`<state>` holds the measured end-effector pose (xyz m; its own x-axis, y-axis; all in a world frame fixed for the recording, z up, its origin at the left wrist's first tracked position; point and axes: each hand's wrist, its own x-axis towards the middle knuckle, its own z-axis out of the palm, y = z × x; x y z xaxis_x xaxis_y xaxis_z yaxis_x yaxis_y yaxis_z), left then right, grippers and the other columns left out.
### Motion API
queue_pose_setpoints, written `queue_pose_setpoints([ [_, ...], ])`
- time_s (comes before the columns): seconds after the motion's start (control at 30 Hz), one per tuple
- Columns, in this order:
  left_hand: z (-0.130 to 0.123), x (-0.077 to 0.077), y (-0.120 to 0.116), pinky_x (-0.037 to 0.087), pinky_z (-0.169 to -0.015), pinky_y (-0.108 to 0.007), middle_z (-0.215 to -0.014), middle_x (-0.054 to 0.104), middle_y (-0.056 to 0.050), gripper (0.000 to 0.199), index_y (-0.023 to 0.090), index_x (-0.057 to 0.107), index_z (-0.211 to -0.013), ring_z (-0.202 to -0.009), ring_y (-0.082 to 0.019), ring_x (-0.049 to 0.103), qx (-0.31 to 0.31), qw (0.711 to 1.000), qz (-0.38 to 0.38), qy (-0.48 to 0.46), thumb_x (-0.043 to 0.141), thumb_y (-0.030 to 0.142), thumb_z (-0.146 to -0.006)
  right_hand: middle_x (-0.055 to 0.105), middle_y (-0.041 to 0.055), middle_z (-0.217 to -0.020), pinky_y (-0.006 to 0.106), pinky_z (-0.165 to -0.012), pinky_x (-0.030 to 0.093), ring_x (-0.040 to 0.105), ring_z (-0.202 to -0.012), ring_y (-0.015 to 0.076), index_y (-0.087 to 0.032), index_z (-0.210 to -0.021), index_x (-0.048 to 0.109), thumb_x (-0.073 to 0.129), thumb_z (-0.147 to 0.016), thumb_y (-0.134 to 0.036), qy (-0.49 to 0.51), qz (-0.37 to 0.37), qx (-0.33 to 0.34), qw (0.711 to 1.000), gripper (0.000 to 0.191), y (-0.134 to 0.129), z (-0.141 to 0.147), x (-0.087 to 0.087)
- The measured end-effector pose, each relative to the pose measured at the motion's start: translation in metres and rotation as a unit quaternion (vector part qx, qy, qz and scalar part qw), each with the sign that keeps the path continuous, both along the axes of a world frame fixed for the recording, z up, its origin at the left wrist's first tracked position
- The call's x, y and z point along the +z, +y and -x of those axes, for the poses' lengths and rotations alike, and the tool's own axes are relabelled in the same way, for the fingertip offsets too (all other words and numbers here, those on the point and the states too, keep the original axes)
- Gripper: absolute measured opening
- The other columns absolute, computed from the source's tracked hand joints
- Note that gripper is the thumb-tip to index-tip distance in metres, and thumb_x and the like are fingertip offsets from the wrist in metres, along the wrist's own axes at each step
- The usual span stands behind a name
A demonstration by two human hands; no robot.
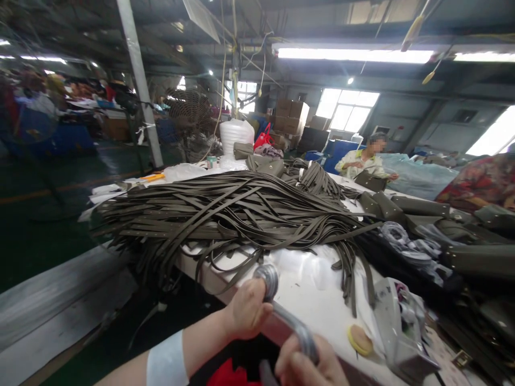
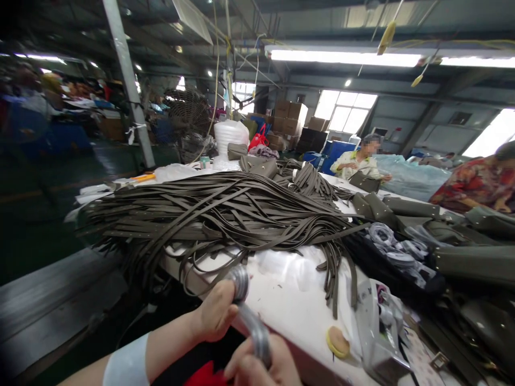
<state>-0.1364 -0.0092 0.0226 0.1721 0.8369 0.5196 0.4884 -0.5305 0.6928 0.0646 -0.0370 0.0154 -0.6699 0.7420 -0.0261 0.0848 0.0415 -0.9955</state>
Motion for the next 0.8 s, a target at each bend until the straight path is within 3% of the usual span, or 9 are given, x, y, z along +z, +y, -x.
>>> queue_pose_setpoints([
  [0.07, -0.005, -0.007, -0.002, 0.045, -0.068, -0.033, -0.065, 0.058, -0.007, 0.07, 0.017, 0.063, -0.072, -0.064, -0.021, 0.055, -0.02, 0.998, 0.052, 0.039, 0.022, 0.07, -0.091, 0.057, 0.0024, -0.05, 0.025, -0.042, 0.04, 0.047, -0.039, 0.0131, -0.016, -0.076, 0.066, 0.037, -0.091, -0.065, -0.036, -0.024, -0.092, 0.995, 0.059, 0.022, -0.02, 0.019],
  [0.2, -0.016, 0.0, -0.006, 0.035, -0.047, -0.024, -0.041, 0.042, 0.003, 0.072, 0.017, 0.06, -0.064, -0.039, -0.012, 0.042, -0.067, 0.945, 0.298, -0.117, 0.02, 0.07, -0.093, 0.069, 0.0127, -0.1, 0.042, -0.089, 0.051, 0.065, -0.096, 0.0277, -0.016, -0.107, 0.065, 0.06, -0.081, -0.042, -0.17, -0.284, -0.257, 0.908, 0.037, 0.056, -0.029, 0.028],
  [0.3, -0.017, 0.015, -0.008, 0.032, -0.04, -0.023, -0.031, 0.03, 0.007, 0.071, 0.016, 0.061, -0.065, -0.029, -0.01, 0.031, -0.153, 0.844, 0.438, -0.269, 0.03, 0.077, -0.086, 0.06, 0.012, -0.127, 0.043, -0.104, 0.043, 0.056, -0.117, 0.0268, -0.02, -0.13, 0.052, 0.057, -0.081, -0.027, -0.162, -0.328, -0.172, 0.915, 0.05, 0.051, -0.011, 0.011],
  [0.37, -0.014, 0.027, -0.007, 0.035, -0.041, -0.023, -0.031, 0.026, 0.009, 0.069, 0.015, 0.061, -0.067, -0.029, -0.01, 0.032, -0.203, 0.781, 0.477, -0.348, 0.035, 0.077, -0.085, 0.064, 0.0104, -0.117, 0.039, -0.095, 0.048, 0.06, -0.107, 0.0243, -0.019, -0.126, 0.054, 0.051, -0.087, -0.028, -0.136, -0.259, -0.125, 0.948, 0.04, 0.036, 0.008, -0.003],
  [0.43, -0.01, 0.039, -0.004, 0.043, -0.048, -0.024, -0.037, 0.029, 0.009, 0.067, 0.013, 0.064, -0.076, -0.033, -0.01, 0.036, -0.2, 0.764, 0.45, -0.417, 0.037, 0.074, -0.087, 0.067, 0.0068, -0.089, 0.032, -0.075, 0.051, 0.063, -0.081, 0.0204, -0.017, -0.111, 0.062, 0.043, -0.095, -0.037, -0.111, -0.152, -0.09, 0.978, 0.032, 0.018, 0.026, -0.011],
  [0.53, -0.005, 0.043, 0.0, 0.052, -0.079, -0.034, -0.056, 0.048, 0.004, 0.06, 0.013, 0.065, -0.096, -0.051, -0.013, 0.052, -0.09, 0.852, 0.27, -0.439, 0.039, 0.067, -0.091, 0.055, 0.0, -0.062, 0.024, -0.054, 0.041, 0.049, -0.055, 0.0126, -0.015, -0.089, 0.068, 0.044, -0.094, -0.055, -0.055, -0.015, 0.028, 0.998, 0.046, -0.009, 0.04, -0.007],
  [0.63, -0.002, 0.017, -0.003, 0.036, -0.107, -0.044, -0.088, 0.063, -0.01, 0.055, 0.015, 0.066, -0.096, -0.095, -0.026, 0.06, 0.03, 0.963, 0.08, -0.254, 0.047, 0.066, -0.088, 0.051, -0.0015, -0.058, 0.02, -0.048, 0.034, 0.044, -0.05, 0.0089, -0.015, -0.085, 0.069, 0.051, -0.087, -0.066, 0.025, 0.028, 0.075, 0.996, 0.055, -0.015, 0.034, 0.008],
  [0.7, -0.001, -0.011, -0.004, 0.038, -0.104, -0.048, -0.099, 0.065, -0.015, 0.056, 0.016, 0.067, -0.107, -0.102, -0.033, 0.058, 0.049, 0.988, 0.068, -0.133, 0.056, 0.065, -0.083, 0.047, -0.0034, -0.051, 0.02, -0.044, 0.03, 0.039, -0.044, 0.0075, -0.014, -0.078, 0.066, 0.051, -0.082, -0.073, 0.07, 0.025, 0.018, 0.997, 0.06, -0.002, 0.023, 0.014],
  [0.8, 0.0, -0.039, 0.002, 0.049, -0.083, -0.039, -0.092, 0.068, -0.013, 0.045, 0.022, 0.072, -0.099, -0.087, -0.032, 0.061, -0.058, 0.985, 0.154, -0.042, 0.068, 0.059, -0.075, 0.039, -0.0061, -0.042, 0.019, -0.039, 0.025, 0.033, -0.036, 0.0069, -0.016, -0.064, 0.058, 0.051, -0.078, -0.077, 0.055, 0.015, -0.11, 0.992, 0.062, 0.031, 0.001, 0.017],
])
